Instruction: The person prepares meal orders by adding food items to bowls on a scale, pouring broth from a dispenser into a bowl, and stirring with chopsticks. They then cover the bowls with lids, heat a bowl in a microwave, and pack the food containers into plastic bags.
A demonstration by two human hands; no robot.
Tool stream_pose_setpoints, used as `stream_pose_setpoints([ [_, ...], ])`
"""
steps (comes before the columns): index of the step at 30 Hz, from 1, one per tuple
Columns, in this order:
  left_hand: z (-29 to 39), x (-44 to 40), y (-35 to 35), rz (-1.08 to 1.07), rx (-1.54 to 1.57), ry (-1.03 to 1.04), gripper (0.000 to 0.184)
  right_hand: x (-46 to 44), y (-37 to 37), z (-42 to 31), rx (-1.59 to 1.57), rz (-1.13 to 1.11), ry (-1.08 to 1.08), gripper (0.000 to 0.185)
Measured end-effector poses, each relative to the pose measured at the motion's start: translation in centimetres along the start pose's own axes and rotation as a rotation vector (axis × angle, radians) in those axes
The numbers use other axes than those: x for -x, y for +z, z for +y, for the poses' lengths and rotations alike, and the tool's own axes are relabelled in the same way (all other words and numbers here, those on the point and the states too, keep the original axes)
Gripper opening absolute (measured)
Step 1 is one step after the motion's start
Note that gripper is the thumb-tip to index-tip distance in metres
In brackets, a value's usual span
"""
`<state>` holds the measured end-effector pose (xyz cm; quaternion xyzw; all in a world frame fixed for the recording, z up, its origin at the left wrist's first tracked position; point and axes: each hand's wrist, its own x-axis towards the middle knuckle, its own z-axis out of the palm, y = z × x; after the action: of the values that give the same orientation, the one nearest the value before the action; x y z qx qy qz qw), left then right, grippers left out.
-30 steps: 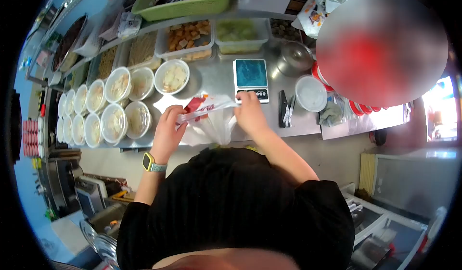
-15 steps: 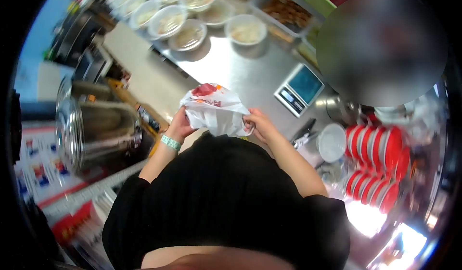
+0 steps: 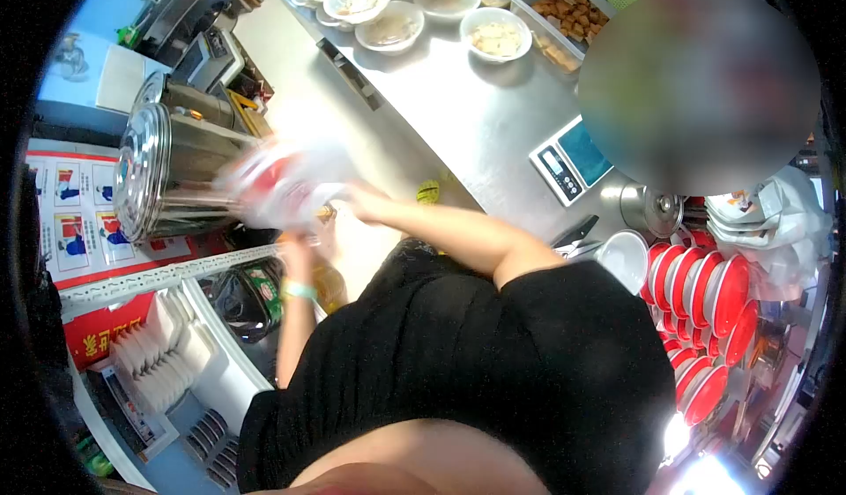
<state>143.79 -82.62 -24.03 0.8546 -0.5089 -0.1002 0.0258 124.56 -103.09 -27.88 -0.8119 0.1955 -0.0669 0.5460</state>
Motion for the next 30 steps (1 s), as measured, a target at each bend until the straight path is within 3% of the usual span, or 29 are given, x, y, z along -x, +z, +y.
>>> stream_pose_setpoints([
  [1,-0.6,2.7,6.5,-0.363,0.311,-0.116,0.016,1.9,-1.1,-2.4,0.009,0.011,-0.01,0.045],
  [2,-0.3,4.3,9.0,-0.368,0.422,-0.171,0.017,3.3,-4.0,-7.6,-0.464,0.169,0.128,0.051],
  [3,-0.1,4.1,8.8,-0.241,0.493,-0.213,0.019,3.5,-5.1,-7.0,-0.467,0.198,0.131,0.049],
  [5,-0.5,0.6,1.1,0.288,0.546,-0.228,0.022,-1.6,-7.6,-4.2,-0.131,0.206,0.011,0.045],
  [7,2.7,-0.9,-10.5,0.882,0.4,-0.012,0.019,-4.0,-13.2,-13.9,-0.087,0.595,-0.34,0.04],
  [8,5.7,-1.3,-17.1,1.207,0.194,0.085,0.016,-3.1,-17.0,-19.8,-0.054,0.724,-0.574,0.035],
  [9,8.6,-1.7,-23.7,1.505,-0.024,0.107,0.016,-1.8,-19.7,-23.6,-0.211,0.754,-0.8,0.031],
  [10,8.5,-1.4,-24.6,1.581,-0.167,0.102,0.016,-0.3,-20.8,-25.3,-0.31,0.836,-0.929,0.026],
  [11,7.7,-1.3,-21.1,1.483,-0.235,0.092,0.015,1.0,-21.3,-25.0,-0.218,1.039,-1.168,0.023],
  [13,6.3,-2.4,-9.7,0.925,-0.29,0.121,0.017,3.6,-17.9,-17.0,0.249,0.764,-0.805,0.015],
  [14,6.0,-2.7,-2.5,0.449,-0.111,0.172,0.018,4.5,-15.6,-12.2,0.13,0.443,-0.339,0.018],
  [15,5.7,-2.3,4.2,-0.019,0.182,0.165,0.02,7.2,-14.2,-7.0,0.298,0.05,0.129,0.023],
  [16,6.5,-1.7,7.3,-0.198,0.458,0.178,0.022,9.7,-10.4,1.3,0.084,0.173,0.268,0.026],
  [17,8.1,-2.0,8.3,-0.215,0.688,0.202,0.024,13.5,-9.7,3.8,0.195,0.273,0.194,0.029],
  [19,10.9,-2.7,6.5,-0.156,0.55,0.31,0.019,18.4,-11.9,2.8,0.0,0.34,0.491,0.03],
  [21,19.1,-4.4,-4.2,-0.257,0.837,0.063,0.017,20.4,-15.1,0.8,-0.241,0.547,0.488,0.031],
  [25,26.0,-11.4,-10.0,-0.189,1.205,0.283,0.019,22.6,-21.4,-3.9,-0.248,0.912,0.407,0.035],
  [27,28.2,-13.7,-12.3,-0.337,1.331,0.329,0.025,23.5,-23.7,-6.4,-0.243,0.951,0.351,0.036],
  [30,30.4,-17.7,-13.1,-0.441,1.264,0.341,0.03,24.2,-25.8,-7.9,-0.113,1.081,0.322,0.035],
])
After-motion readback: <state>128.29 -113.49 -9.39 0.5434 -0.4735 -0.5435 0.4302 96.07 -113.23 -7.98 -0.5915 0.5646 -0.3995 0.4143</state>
